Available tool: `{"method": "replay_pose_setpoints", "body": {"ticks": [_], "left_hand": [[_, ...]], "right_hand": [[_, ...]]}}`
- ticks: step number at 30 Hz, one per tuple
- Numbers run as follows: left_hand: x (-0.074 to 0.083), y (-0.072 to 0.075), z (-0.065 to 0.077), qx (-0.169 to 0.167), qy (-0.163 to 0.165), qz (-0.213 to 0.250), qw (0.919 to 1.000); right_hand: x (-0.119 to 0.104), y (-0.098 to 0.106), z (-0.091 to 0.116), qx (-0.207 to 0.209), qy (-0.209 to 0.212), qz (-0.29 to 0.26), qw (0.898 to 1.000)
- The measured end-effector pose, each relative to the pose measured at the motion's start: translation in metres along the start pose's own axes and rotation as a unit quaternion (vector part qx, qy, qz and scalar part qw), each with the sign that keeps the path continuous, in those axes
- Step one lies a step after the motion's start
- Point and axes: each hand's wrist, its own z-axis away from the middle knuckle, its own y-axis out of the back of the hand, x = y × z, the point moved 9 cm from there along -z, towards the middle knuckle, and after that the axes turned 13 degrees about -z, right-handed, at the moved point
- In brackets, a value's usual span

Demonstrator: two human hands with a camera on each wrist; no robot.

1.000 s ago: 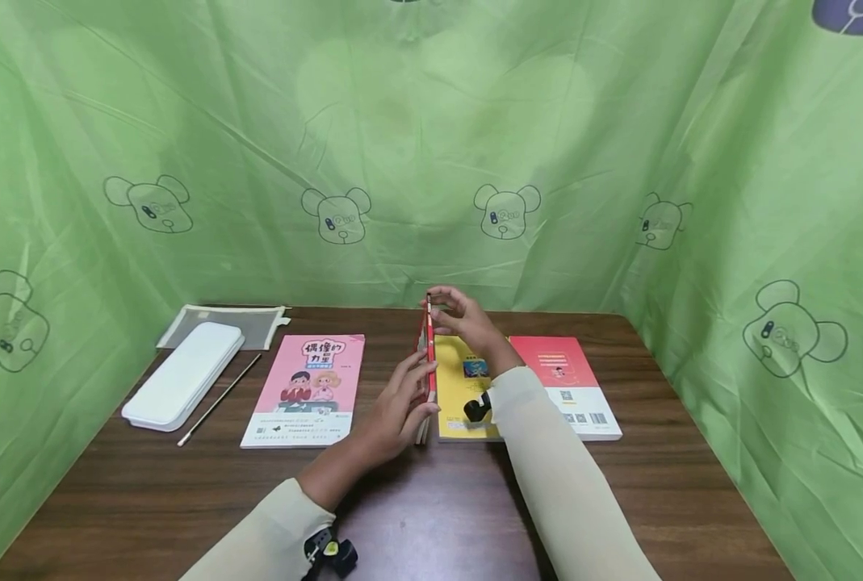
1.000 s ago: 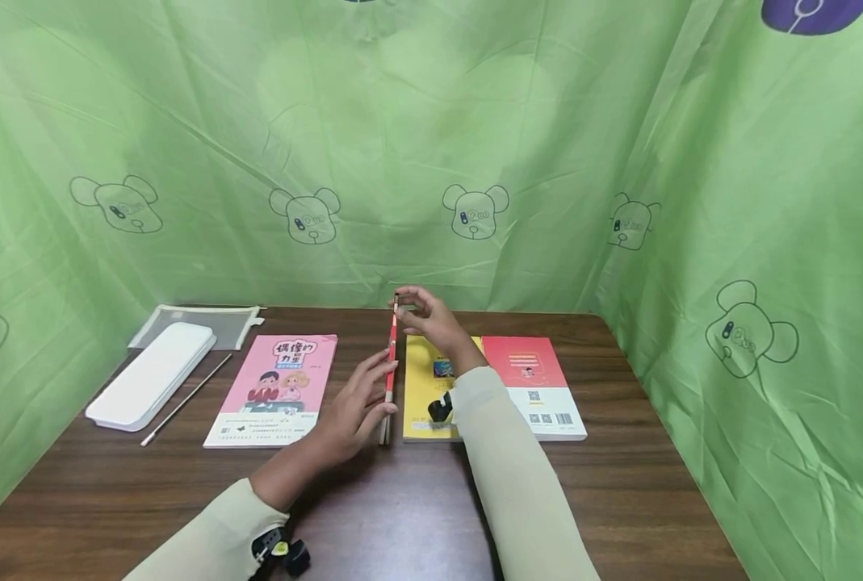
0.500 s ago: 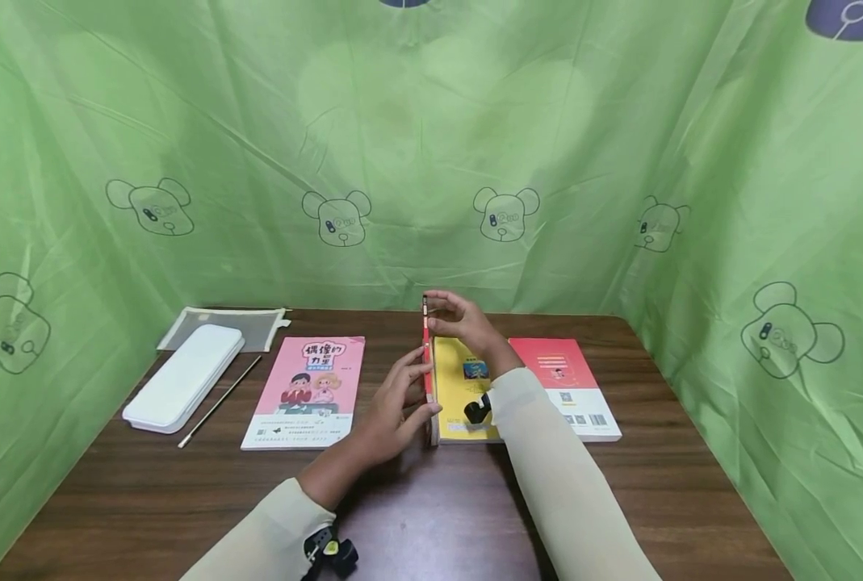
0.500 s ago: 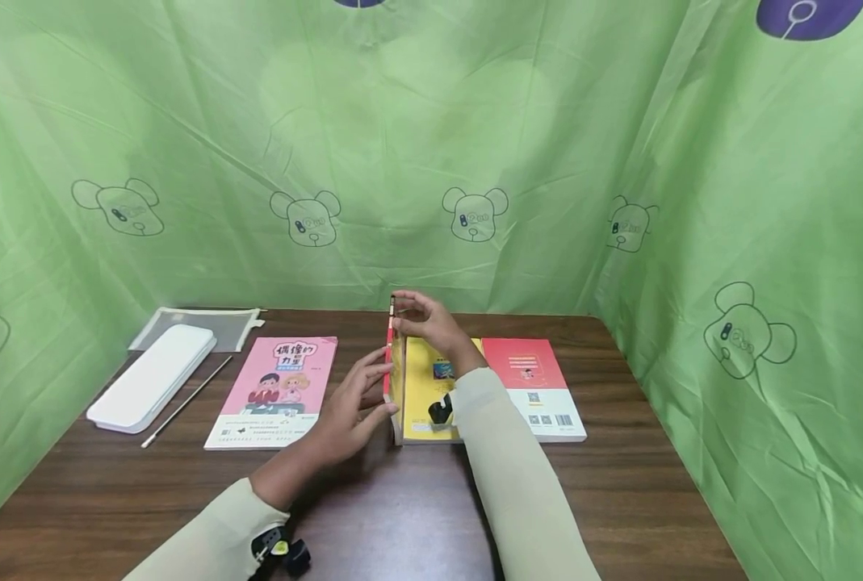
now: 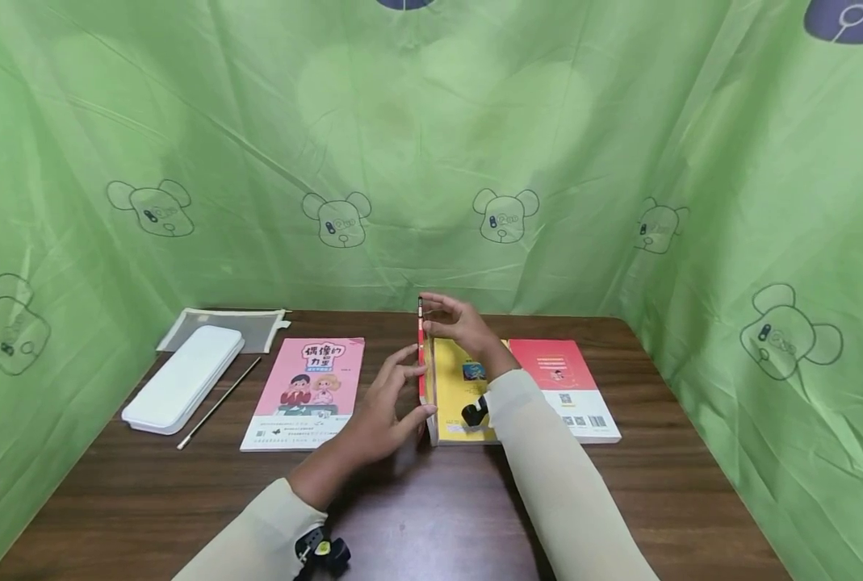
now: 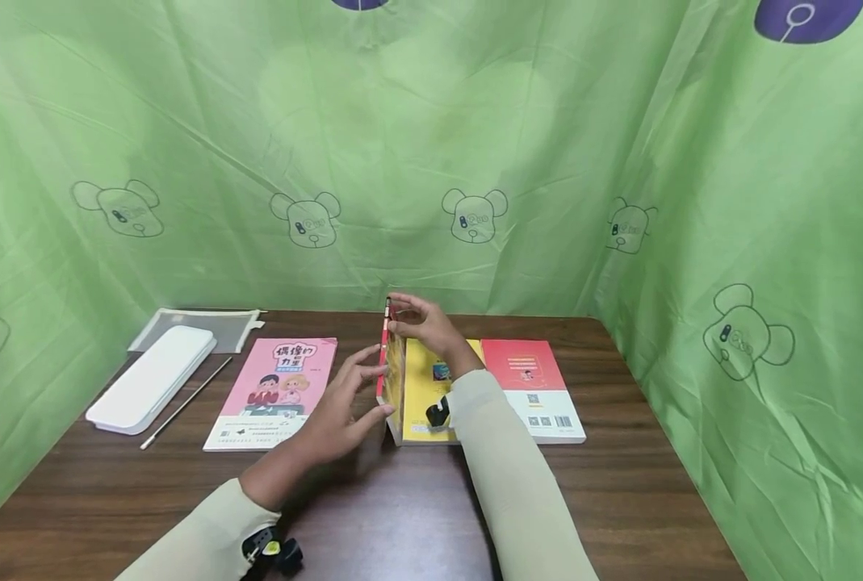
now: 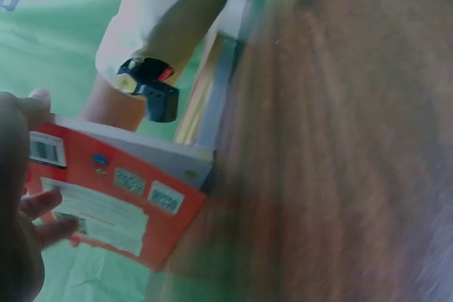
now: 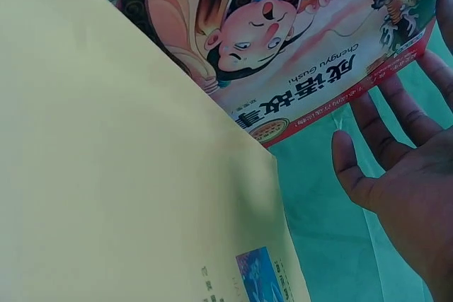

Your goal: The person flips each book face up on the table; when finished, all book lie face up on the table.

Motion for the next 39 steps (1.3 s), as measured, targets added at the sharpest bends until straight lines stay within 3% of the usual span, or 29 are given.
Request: {"method": "replay_pose_setpoints", "body": {"ticks": [8, 14, 18, 23, 39], "left_hand": [[0.003, 0.018, -0.001, 0.015, -0.047, -0.133, 0.9899], [0.002, 0.026, 0.003, 0.038, -0.064, -0.188, 0.9793], [-0.001, 0.032, 0.008, 0.058, -0.078, -0.199, 0.9752], [-0.008, 0.041, 0.014, 0.075, -0.079, -0.190, 0.9758], [-0.025, 0.058, 0.030, 0.073, -0.063, -0.221, 0.9704]], "right_hand": [[0.000, -0.004, -0.001, -0.001, 0.001, 0.017, 1.000], [0.001, -0.012, -0.001, -0.010, -0.014, 0.025, 1.000], [0.002, -0.017, -0.002, -0.023, -0.023, 0.034, 0.999], [0.005, -0.024, -0.006, -0.033, -0.037, 0.046, 0.998], [0.013, -0.053, -0.017, -0.073, -0.054, 0.080, 0.993]]}}
